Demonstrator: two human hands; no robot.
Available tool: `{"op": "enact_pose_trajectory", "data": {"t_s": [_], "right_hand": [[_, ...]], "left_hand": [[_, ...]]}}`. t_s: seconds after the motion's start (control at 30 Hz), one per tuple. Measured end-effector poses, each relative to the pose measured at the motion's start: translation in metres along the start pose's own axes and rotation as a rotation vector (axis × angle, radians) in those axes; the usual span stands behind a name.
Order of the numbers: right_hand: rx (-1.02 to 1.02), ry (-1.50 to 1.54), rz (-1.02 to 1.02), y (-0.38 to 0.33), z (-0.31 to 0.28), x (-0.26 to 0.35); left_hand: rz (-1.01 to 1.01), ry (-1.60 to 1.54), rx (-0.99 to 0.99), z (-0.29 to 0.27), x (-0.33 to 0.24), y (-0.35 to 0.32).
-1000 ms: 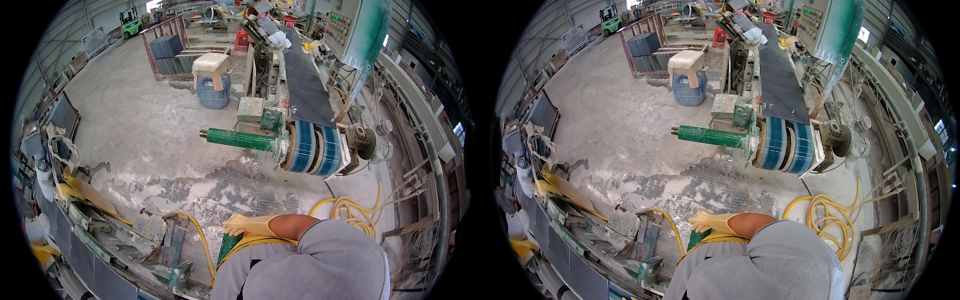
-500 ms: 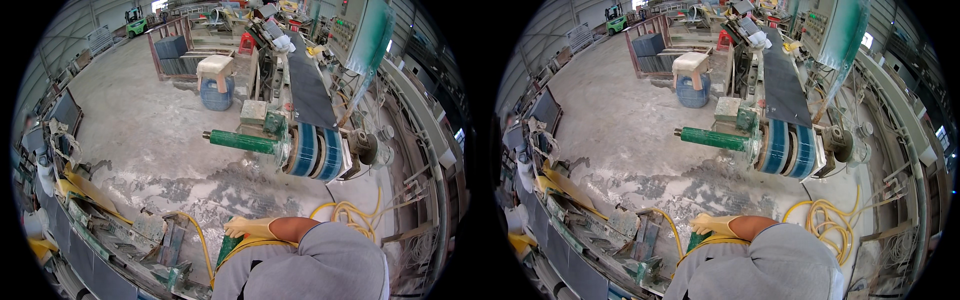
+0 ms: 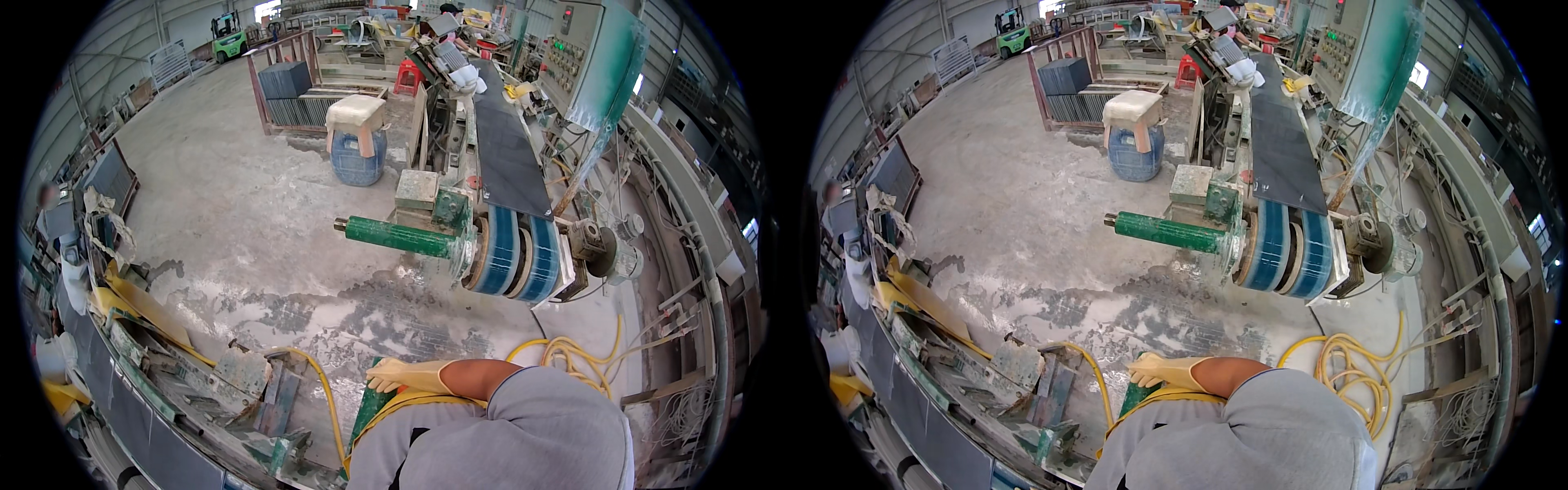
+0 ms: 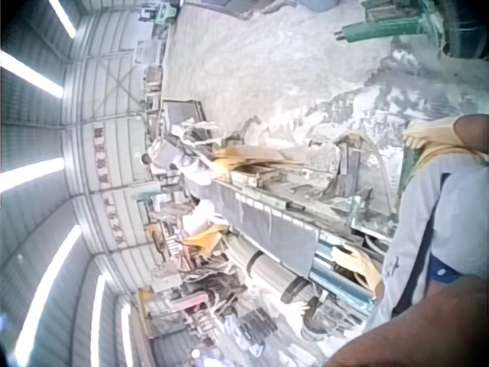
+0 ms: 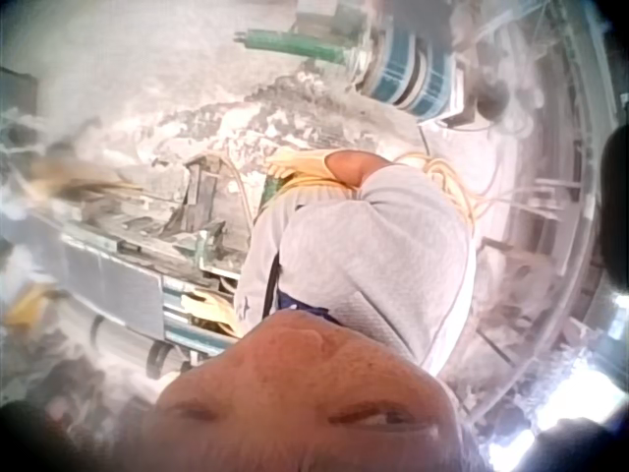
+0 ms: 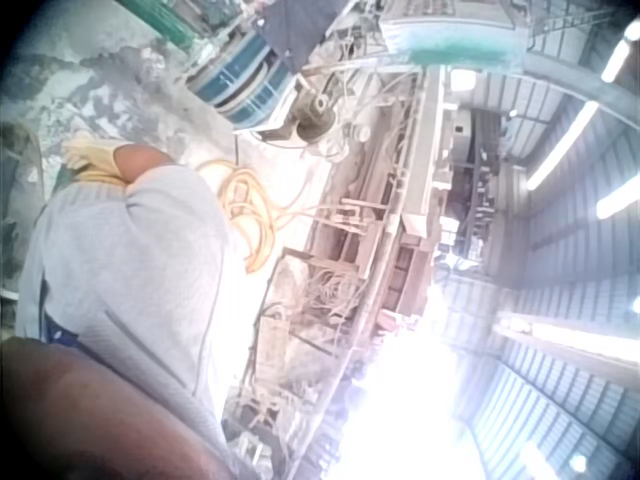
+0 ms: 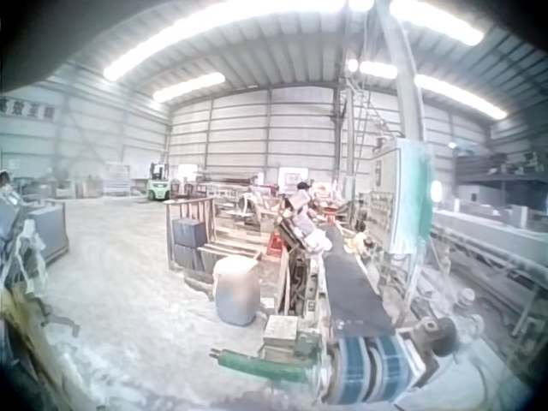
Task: The person operates a conveyor system to process dark rectangular stone slabs. They guide the slabs through a machine, likely for polishing or cutting, and then stack the finished pieces onto a growing pile.
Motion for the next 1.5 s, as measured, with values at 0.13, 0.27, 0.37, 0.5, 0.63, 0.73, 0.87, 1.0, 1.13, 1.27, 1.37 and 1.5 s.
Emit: {"op": "enact_pose_trajectory", "data": {"t_s": [0.13,0.27,0.37,0.5,0.63,0.73,0.87,1.0,1.13,1.27,1.37,1.5], "right_hand": [[0.011,-0.007,0.004,-0.007,0.003,0.0],[-0.775,-0.444,-0.141,0.009,0.033,-0.011],[-0.475,-0.52,-0.227,-0.006,0.028,-0.016],[-1.454,-0.707,-0.388,0.026,0.098,-0.062],[-1.33,-0.647,-0.331,0.027,0.104,-0.052],[-1.327,-0.7,-0.356,0.037,0.116,-0.064],[-1.306,-0.711,-0.392,0.032,0.118,-0.057],[-1.337,-0.7,-0.396,0.03,0.117,-0.052],[-1.291,-0.676,-0.413,0.025,0.117,-0.058],[-1.189,-0.644,-0.409,0.023,0.116,-0.059],[-1.223,-0.677,-0.38,0.025,0.114,-0.057],[-1.337,-0.711,-0.361,0.037,0.121,-0.058]], "left_hand": [[-0.067,-0.056,0.07,-0.006,-0.011,0.005],[-0.098,-0.077,0.023,-0.004,-0.002,-0.009],[-0.268,-0.139,0.023,0.015,0.017,-0.024],[-0.243,-0.237,0.017,-0.023,-0.009,0.019],[-0.273,-0.177,0.015,-0.019,-0.008,0.021],[-0.296,-0.17,0.016,-0.024,-0.002,0.004],[-0.308,-0.181,0.021,-0.025,-0.01,0.006],[-0.306,-0.172,0.025,-0.024,-0.01,0.004],[-0.319,-0.181,0.039,-0.027,-0.013,0.002],[-0.322,-0.192,0.051,-0.031,-0.012,0.007],[-0.327,-0.19,0.074,-0.034,-0.013,0.004],[-0.318,-0.187,0.044,-0.034,-0.014,-0.002]]}}
Point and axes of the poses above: each hand's wrist, its own y-axis towards the middle knuckle, its own z-axis out of the palm, x = y × z, the point moved 1 cm from there along y, towards the middle knuckle, and after that the axes turned 11 degrees about z, right-handed, at the moved point
